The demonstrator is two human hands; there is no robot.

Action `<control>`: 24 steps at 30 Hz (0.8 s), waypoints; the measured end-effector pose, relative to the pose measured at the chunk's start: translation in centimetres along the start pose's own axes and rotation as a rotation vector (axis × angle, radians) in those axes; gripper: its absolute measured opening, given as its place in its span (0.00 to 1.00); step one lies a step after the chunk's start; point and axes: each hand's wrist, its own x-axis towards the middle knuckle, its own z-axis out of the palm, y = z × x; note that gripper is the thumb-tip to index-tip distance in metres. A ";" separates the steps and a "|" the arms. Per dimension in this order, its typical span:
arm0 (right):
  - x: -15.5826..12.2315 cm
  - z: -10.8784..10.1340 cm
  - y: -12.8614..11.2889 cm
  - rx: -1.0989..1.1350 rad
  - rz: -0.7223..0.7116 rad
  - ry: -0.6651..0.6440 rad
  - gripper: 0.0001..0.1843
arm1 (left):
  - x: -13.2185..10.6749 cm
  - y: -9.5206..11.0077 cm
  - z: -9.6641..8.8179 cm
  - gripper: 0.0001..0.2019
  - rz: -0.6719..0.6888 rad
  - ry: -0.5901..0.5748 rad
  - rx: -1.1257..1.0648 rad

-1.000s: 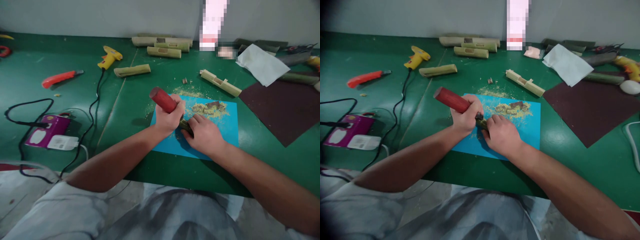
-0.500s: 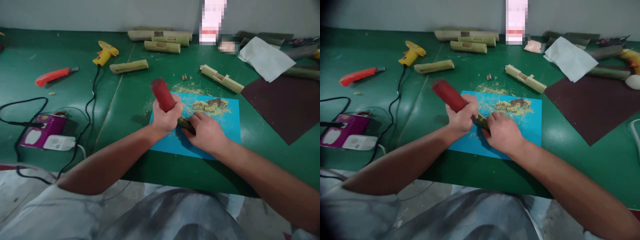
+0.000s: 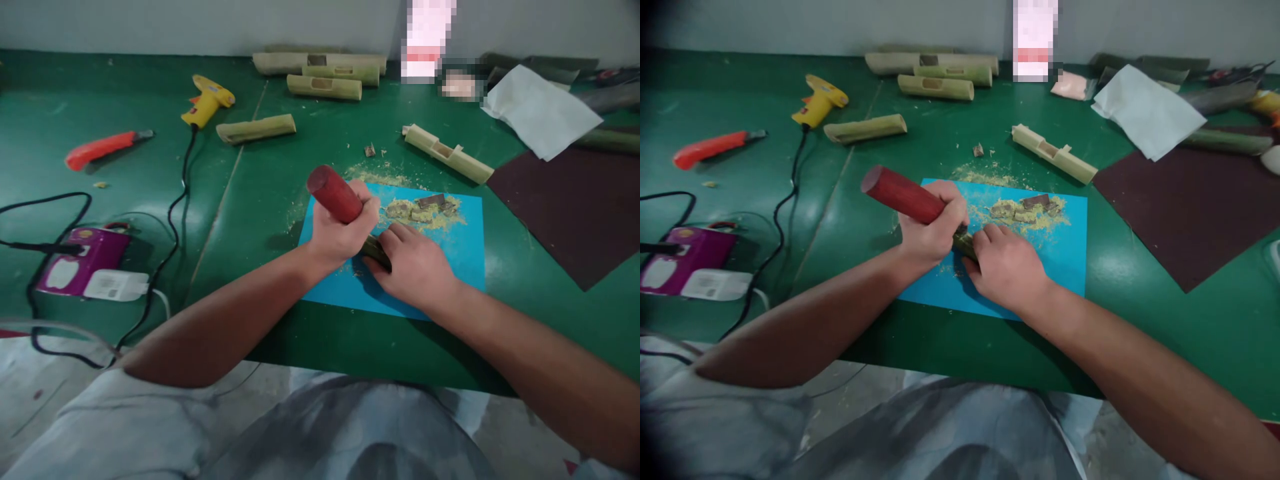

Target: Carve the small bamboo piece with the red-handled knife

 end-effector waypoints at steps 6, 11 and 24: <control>0.1 0.1 0.1 0.003 -0.003 0.004 0.11 | -0.1 0.1 -0.1 0.20 0.006 0.013 -0.046; 0.2 0.1 0.2 -0.007 0.010 0.001 0.11 | -0.2 -0.2 -0.1 0.21 -0.016 0.046 -0.046; 0.1 0.0 0.1 -0.011 0.002 -0.019 0.11 | -0.3 -0.5 -0.2 0.21 0.040 0.001 0.015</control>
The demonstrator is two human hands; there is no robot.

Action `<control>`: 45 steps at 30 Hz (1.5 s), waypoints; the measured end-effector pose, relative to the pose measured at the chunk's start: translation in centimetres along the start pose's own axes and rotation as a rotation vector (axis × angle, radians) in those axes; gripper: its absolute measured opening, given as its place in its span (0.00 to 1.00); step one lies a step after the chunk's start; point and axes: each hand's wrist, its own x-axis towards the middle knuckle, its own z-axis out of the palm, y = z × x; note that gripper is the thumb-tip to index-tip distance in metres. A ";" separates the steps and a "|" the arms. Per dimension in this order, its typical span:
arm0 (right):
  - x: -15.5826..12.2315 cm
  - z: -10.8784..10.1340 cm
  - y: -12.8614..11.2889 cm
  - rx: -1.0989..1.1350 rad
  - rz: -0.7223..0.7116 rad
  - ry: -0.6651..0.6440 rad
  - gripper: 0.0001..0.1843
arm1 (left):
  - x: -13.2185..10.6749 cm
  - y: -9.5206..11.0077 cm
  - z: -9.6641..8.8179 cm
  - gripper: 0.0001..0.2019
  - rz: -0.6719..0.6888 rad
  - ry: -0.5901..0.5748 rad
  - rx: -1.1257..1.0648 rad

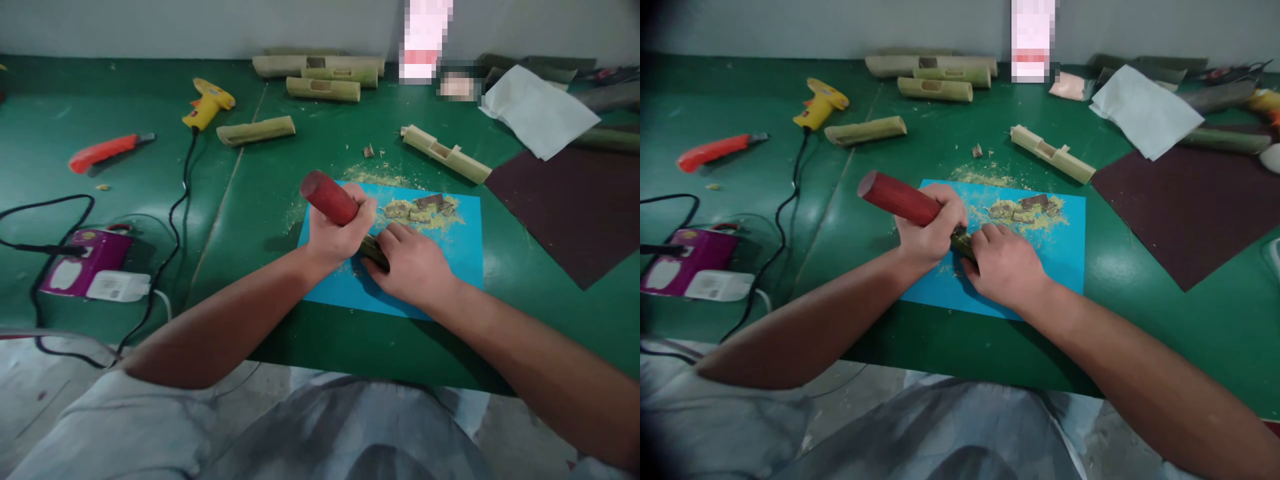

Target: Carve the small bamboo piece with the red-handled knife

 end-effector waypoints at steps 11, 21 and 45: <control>0.2 0.0 0.6 0.085 -0.040 0.012 0.10 | 0.4 0.9 -0.2 0.23 -0.144 0.032 -0.060; 0.1 -0.1 0.1 -0.011 -0.030 0.024 0.12 | 0.3 -0.3 0.4 0.24 -0.078 0.071 -0.044; -0.3 0.4 0.2 0.010 -0.100 0.057 0.11 | 0.4 0.2 0.1 0.19 0.001 -0.005 -0.052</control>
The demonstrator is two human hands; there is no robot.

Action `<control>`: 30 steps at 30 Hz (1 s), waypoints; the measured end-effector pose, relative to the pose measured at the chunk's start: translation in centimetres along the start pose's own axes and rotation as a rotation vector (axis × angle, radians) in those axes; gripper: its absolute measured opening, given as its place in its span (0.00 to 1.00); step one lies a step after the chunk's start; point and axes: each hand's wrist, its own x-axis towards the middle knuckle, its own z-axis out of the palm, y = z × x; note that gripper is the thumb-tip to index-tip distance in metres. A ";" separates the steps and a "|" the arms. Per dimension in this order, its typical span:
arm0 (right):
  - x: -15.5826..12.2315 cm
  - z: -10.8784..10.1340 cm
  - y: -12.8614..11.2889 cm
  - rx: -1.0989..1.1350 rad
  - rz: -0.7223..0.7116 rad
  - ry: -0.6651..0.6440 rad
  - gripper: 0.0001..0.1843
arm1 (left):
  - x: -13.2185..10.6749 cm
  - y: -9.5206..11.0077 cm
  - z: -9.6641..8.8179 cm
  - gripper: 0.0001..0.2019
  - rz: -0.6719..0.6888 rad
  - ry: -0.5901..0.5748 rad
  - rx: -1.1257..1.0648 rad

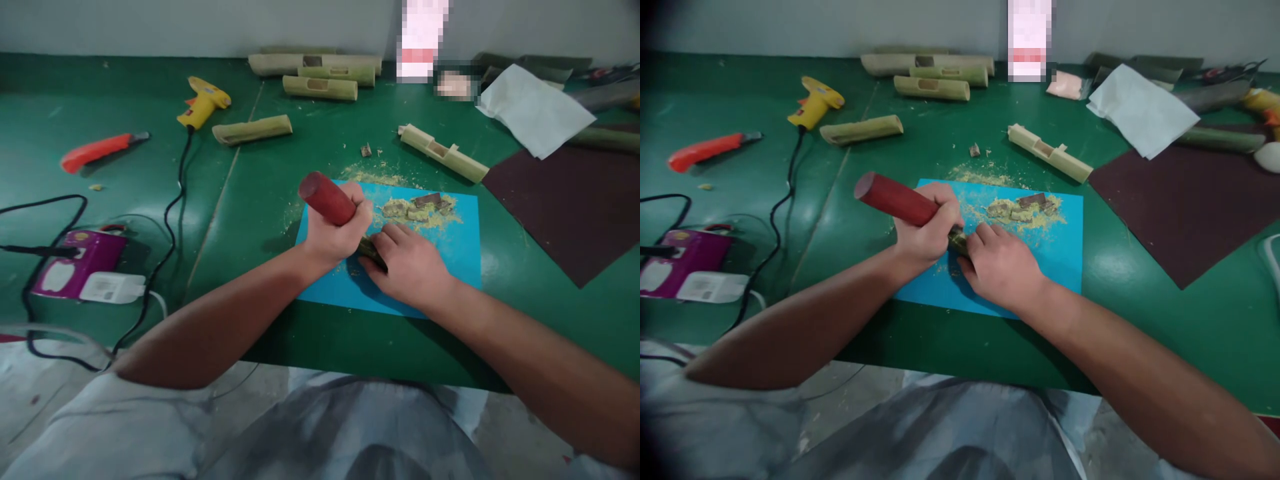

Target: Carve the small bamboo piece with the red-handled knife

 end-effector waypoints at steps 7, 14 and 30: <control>0.1 0.0 -0.5 0.030 0.022 -0.037 0.13 | -0.1 -0.5 -0.4 0.26 -0.068 0.038 -0.097; 0.1 -0.1 -0.2 0.029 0.040 -0.019 0.11 | -0.1 -1.3 -0.3 0.29 -0.052 0.161 -0.153; 0.1 -0.2 -0.4 -0.035 0.015 -0.025 0.11 | -0.4 0.1 0.1 0.20 -0.034 0.045 0.061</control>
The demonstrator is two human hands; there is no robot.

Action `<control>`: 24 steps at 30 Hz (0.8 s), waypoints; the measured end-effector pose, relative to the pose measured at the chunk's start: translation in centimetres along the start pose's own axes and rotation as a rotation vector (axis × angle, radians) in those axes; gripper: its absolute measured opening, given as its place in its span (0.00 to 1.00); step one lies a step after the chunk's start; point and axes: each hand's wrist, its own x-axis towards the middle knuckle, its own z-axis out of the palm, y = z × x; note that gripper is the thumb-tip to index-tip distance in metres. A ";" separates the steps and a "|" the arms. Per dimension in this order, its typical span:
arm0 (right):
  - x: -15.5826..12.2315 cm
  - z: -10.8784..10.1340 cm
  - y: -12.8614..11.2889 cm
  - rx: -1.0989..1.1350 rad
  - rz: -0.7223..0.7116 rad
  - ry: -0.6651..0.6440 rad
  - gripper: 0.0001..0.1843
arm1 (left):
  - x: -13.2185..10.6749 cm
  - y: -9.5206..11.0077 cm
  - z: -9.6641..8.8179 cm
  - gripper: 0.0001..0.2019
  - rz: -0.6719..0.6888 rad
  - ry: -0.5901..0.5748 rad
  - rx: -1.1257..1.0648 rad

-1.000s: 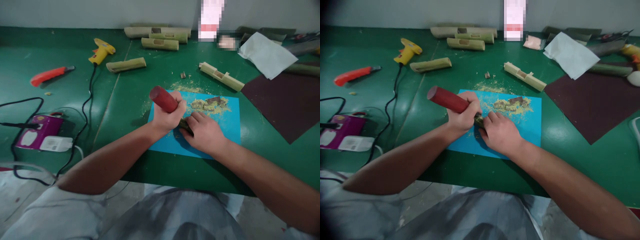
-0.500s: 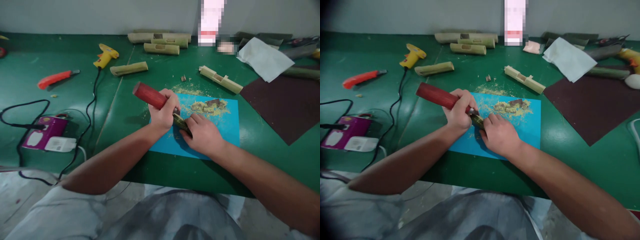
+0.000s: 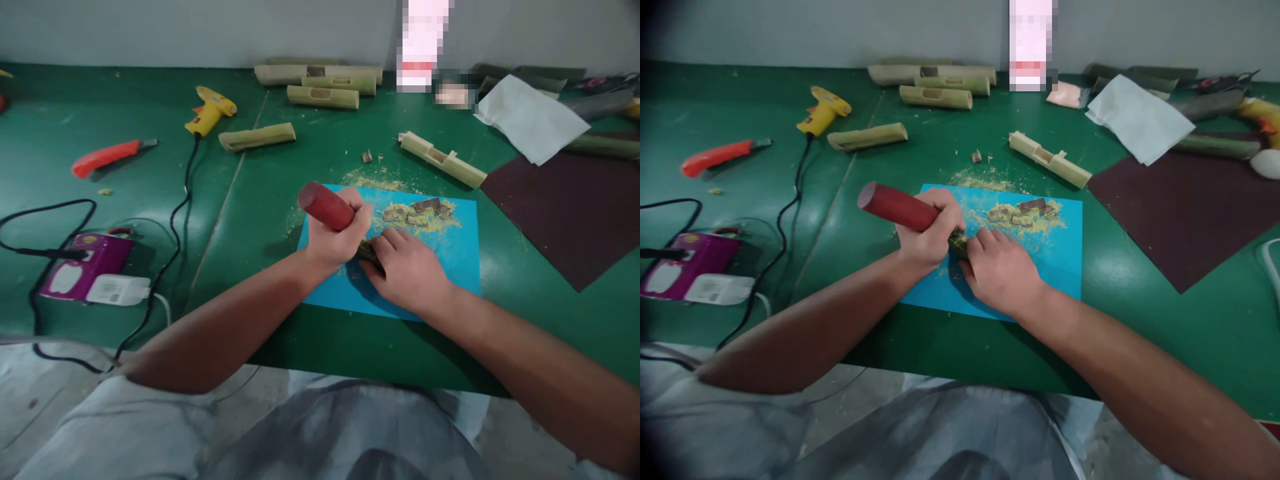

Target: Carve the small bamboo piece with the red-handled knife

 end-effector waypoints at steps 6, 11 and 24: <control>0.0 0.0 -0.3 0.012 0.002 -0.013 0.12 | 0.4 0.0 -0.2 0.20 0.058 -0.047 -0.039; 0.1 -0.2 -1.3 0.010 0.002 -0.074 0.13 | 0.6 0.3 -0.5 0.20 -0.033 -0.037 -0.098; 0.1 -0.2 -0.7 0.031 0.041 -0.045 0.11 | 0.6 0.0 0.2 0.24 -0.067 0.101 -0.185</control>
